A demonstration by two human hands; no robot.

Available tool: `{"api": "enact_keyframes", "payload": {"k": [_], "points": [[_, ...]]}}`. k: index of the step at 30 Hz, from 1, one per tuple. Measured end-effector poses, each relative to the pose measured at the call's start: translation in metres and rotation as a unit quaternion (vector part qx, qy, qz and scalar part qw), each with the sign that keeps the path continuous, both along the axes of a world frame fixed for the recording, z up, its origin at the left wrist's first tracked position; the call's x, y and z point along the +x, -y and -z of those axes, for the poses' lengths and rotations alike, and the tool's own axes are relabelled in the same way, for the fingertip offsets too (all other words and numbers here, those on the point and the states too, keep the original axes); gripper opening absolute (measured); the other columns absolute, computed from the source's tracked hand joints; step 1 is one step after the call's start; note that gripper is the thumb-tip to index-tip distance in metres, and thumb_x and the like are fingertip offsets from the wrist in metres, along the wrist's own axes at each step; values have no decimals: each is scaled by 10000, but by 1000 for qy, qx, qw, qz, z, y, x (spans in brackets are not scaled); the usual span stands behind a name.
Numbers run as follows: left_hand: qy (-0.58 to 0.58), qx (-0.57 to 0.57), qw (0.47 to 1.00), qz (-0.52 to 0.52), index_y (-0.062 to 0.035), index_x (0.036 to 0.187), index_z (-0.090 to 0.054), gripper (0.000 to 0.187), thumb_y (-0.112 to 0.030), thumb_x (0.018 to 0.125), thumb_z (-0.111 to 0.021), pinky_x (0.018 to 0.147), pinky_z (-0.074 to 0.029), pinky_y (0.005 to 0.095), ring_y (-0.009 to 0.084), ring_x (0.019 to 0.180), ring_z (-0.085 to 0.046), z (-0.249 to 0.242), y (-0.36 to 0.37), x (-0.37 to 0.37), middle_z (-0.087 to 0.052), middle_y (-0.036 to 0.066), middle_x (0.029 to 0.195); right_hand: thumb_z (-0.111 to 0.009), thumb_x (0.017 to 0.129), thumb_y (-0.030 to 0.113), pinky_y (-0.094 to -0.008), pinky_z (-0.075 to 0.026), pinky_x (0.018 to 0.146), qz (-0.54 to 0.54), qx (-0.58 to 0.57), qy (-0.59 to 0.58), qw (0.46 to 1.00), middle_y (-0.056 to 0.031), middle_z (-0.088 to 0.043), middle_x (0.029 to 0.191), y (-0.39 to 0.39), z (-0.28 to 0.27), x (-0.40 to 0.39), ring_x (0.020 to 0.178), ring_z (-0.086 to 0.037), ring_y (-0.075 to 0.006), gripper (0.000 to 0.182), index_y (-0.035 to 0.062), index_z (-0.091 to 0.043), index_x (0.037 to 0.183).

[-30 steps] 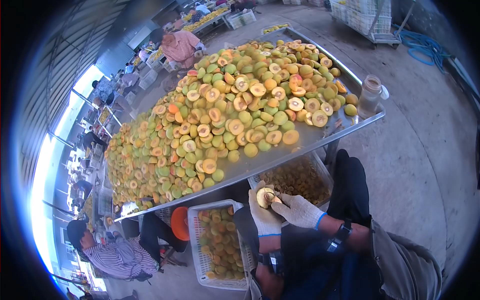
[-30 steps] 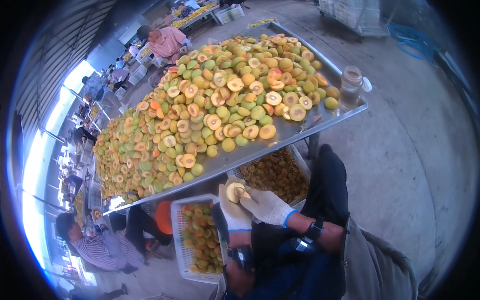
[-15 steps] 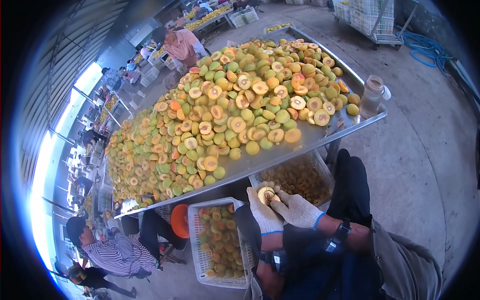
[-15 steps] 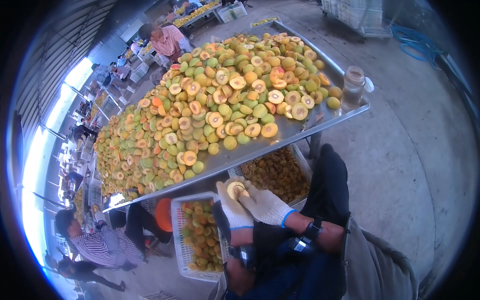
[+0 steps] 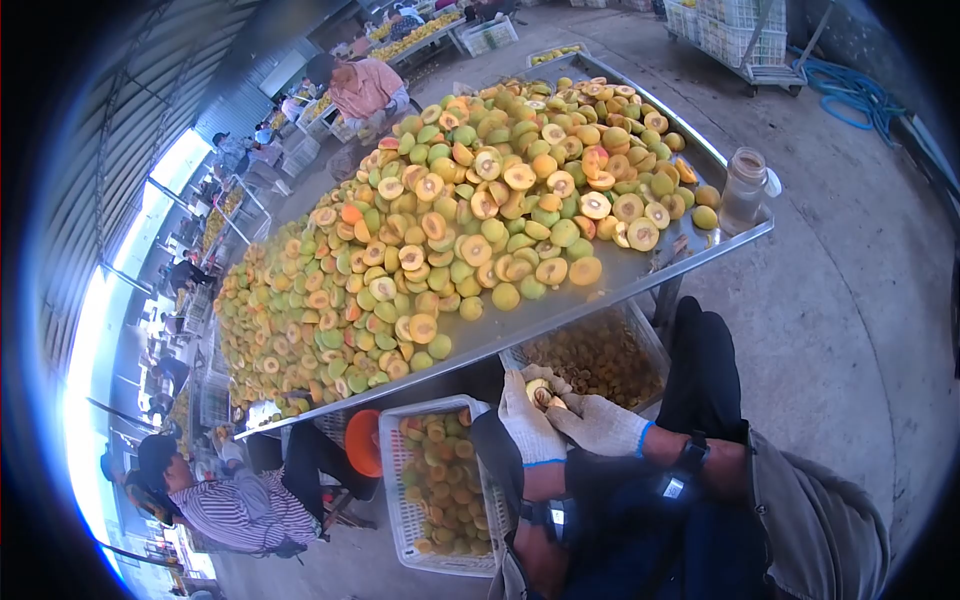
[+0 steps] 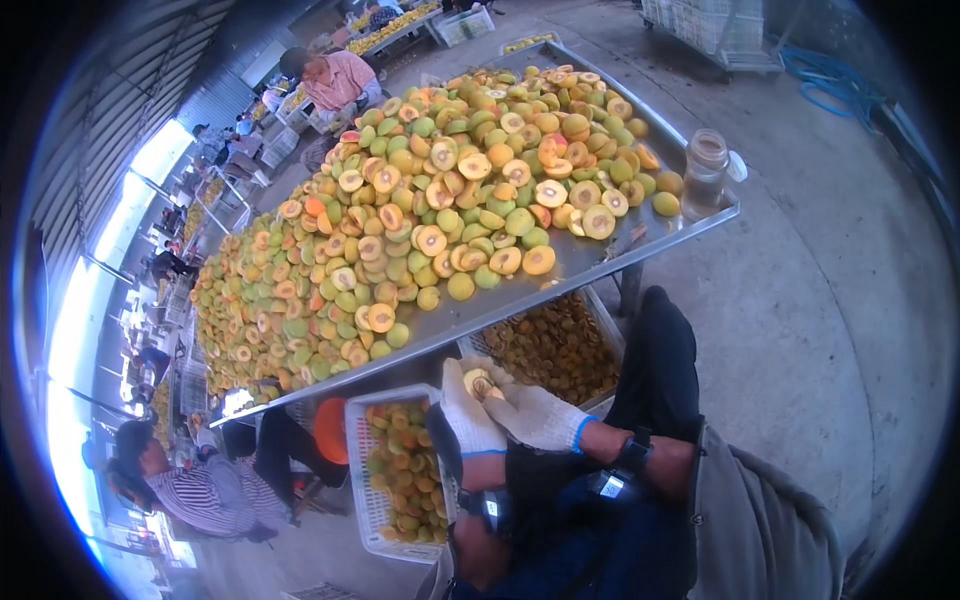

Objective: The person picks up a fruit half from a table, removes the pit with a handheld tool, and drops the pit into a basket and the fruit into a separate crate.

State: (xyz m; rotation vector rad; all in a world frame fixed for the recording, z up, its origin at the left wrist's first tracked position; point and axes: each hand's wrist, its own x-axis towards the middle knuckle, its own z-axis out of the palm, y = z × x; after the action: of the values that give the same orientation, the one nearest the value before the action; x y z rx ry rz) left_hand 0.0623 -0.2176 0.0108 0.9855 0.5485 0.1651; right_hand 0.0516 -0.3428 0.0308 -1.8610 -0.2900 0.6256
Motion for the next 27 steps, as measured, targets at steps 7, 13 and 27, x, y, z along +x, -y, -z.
{"api": "enact_keyframes", "payload": {"k": [7,13,27], "points": [[3,77,997,11,-4,954,-648,488,-414,1080,-416,628,-521,311,212,694,-638,-19,10,-2,-650,120,797,-369,1090,376,-569,-503,835,-1,0,33,999,-353,-679,1025,0,-2,-2,915,-670,-523,547,-40,-445,1437],[50,124,989,58,24,932,-655,497,-400,1085,-448,627,-523,311,206,662,-629,-28,5,-8,-651,125,770,-470,1080,377,-492,-534,762,24,1,38,999,-300,-699,878,1,2,-6,853,-706,-456,441,-16,-652,1164],[79,128,988,38,33,949,-666,445,-355,1079,-489,635,-504,317,206,706,-631,-19,14,-9,-646,130,804,-435,1097,486,-351,-465,554,0,81,-144,986,-51,-585,617,14,4,-3,566,-582,-166,551,22,-681,929]]}}
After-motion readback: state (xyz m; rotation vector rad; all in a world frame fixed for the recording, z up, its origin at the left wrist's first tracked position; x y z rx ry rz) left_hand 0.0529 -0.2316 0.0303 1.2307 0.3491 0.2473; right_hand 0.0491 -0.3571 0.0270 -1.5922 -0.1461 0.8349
